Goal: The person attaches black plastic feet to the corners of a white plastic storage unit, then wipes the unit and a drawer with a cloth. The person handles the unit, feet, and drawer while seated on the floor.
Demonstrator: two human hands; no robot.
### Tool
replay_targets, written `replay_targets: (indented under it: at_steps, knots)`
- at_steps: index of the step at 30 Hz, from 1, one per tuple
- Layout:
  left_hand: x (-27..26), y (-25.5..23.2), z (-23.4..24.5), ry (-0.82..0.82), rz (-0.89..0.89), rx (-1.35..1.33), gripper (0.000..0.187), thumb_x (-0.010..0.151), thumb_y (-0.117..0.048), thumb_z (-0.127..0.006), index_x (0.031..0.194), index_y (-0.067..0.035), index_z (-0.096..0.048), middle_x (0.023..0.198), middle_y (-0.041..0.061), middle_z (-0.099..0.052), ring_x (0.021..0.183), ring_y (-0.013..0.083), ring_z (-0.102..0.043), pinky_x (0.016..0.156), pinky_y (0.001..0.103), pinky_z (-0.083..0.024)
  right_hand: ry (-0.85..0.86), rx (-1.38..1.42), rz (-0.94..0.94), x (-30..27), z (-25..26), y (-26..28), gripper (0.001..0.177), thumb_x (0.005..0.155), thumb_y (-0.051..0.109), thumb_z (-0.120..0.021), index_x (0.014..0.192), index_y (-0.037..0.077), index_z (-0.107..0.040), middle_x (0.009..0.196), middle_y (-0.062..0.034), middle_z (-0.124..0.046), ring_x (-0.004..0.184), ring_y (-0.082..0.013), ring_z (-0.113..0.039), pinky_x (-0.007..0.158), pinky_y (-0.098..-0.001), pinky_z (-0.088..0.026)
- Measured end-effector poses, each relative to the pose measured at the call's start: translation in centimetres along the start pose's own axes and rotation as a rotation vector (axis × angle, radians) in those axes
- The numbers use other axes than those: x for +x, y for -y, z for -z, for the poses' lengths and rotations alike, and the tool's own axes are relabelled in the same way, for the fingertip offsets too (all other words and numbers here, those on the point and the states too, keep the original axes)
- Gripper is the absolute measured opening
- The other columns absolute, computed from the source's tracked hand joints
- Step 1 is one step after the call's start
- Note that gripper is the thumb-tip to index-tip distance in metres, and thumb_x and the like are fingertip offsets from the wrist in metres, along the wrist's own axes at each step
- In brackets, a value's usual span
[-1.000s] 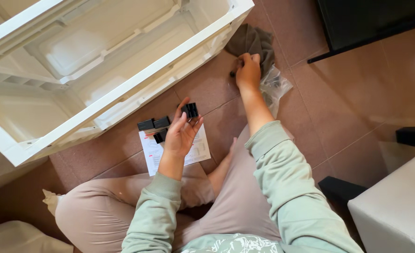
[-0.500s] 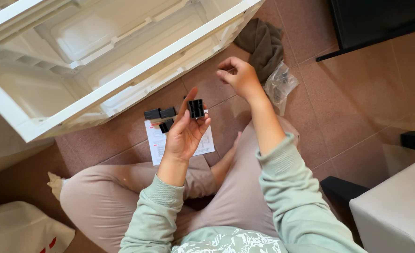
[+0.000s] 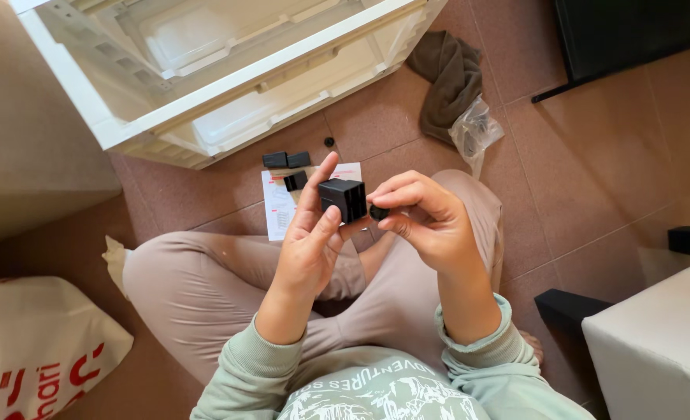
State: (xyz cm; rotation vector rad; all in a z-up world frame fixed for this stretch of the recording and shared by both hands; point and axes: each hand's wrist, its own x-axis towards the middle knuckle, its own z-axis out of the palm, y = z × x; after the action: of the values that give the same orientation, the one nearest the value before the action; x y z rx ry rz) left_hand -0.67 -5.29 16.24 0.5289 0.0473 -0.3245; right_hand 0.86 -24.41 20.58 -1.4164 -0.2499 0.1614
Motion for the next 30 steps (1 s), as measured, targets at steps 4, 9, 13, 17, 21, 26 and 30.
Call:
replay_targets:
  at_steps: [4,9,13,17,21,26,30]
  knots:
    - [-2.1,-0.2,-0.8,0.021,-0.001,0.008,0.070,0.106,-0.013,-0.058,0.167,-0.011,-0.021,0.142,0.010,-0.052,0.132,0.0217,-0.054,0.115,0.048,-0.047,-0.019,-0.252,0.144,-1.2,-1.8,1.4,0.033,0.085,-0.004,-0.081,0.114,0.001,-0.067,0.114,-0.0111,-0.070,0.110,-0.0205,-0.068,0.098,-0.0307,-0.054]
    - [-4.1,-0.2,-1.0,0.053,-0.015,0.056,0.075,0.108,-0.011,-0.058,0.171,-0.011,-0.017,0.143,0.011,-0.052,0.131,0.0222,-0.054,0.114,0.043,-0.046,-0.053,-0.567,0.311,-2.4,-3.6,2.8,0.029,0.082,0.001,-0.086,0.105,0.006,-0.069,0.108,-0.0100,-0.070,0.097,-0.0195,-0.071,0.083,-0.0286,-0.058]
    - [-5.3,-0.3,-0.9,0.051,-0.003,0.030,0.078,0.107,-0.013,-0.058,0.170,-0.013,-0.012,0.145,0.011,-0.051,0.131,0.0214,-0.054,0.113,0.042,-0.046,-0.065,-0.665,0.292,-3.1,-4.6,3.7,0.024,0.083,-0.002,-0.086,0.101,0.005,-0.072,0.103,-0.0078,-0.069,0.091,-0.0171,-0.071,0.078,-0.0275,-0.058]
    - [-6.1,-0.5,-0.9,0.080,-0.019,0.122,0.081,0.108,-0.013,-0.060,0.172,-0.010,-0.011,0.148,0.010,-0.049,0.131,0.0183,-0.052,0.115,0.036,-0.043,-0.044,-0.640,0.269,-3.6,-5.2,4.4,0.022,0.082,-0.001,-0.087,0.098,0.005,-0.072,0.105,-0.0077,-0.067,0.091,-0.0147,-0.069,0.074,-0.0265,-0.060]
    - [-6.6,-1.3,-0.5,0.170,0.003,0.288,0.088,0.104,-0.018,-0.063,0.169,-0.012,-0.004,0.150,0.012,-0.048,0.130,0.0179,-0.052,0.111,0.036,-0.045,0.054,-0.555,0.257,-3.2,-4.9,4.5,0.024,0.077,0.002,-0.086,0.093,0.006,-0.069,0.120,-0.0131,-0.061,0.102,-0.0179,-0.067,0.085,-0.0317,-0.058]
    - [-6.5,-1.5,-0.3,0.170,-0.038,0.539,0.085,0.106,-0.014,-0.062,0.171,-0.004,-0.008,0.165,0.012,-0.033,0.147,0.0192,-0.038,0.123,0.033,-0.030,0.114,-0.597,0.135,-3.0,-4.5,4.3,0.033,0.077,0.005,-0.087,0.102,0.008,-0.065,0.120,-0.0045,-0.071,0.109,-0.0159,-0.068,0.091,-0.0304,-0.054]
    - [-6.5,-1.3,-0.1,0.198,0.054,0.390,0.088,0.103,-0.013,-0.061,0.169,-0.006,-0.003,0.160,0.012,-0.037,0.145,0.0223,-0.043,0.120,0.035,-0.037,0.110,-0.559,-0.039,-2.8,-4.2,3.7,0.048,0.072,0.006,-0.087,0.116,0.008,-0.068,0.109,-0.0019,-0.069,0.094,-0.0127,-0.066,0.079,-0.0275,-0.053]
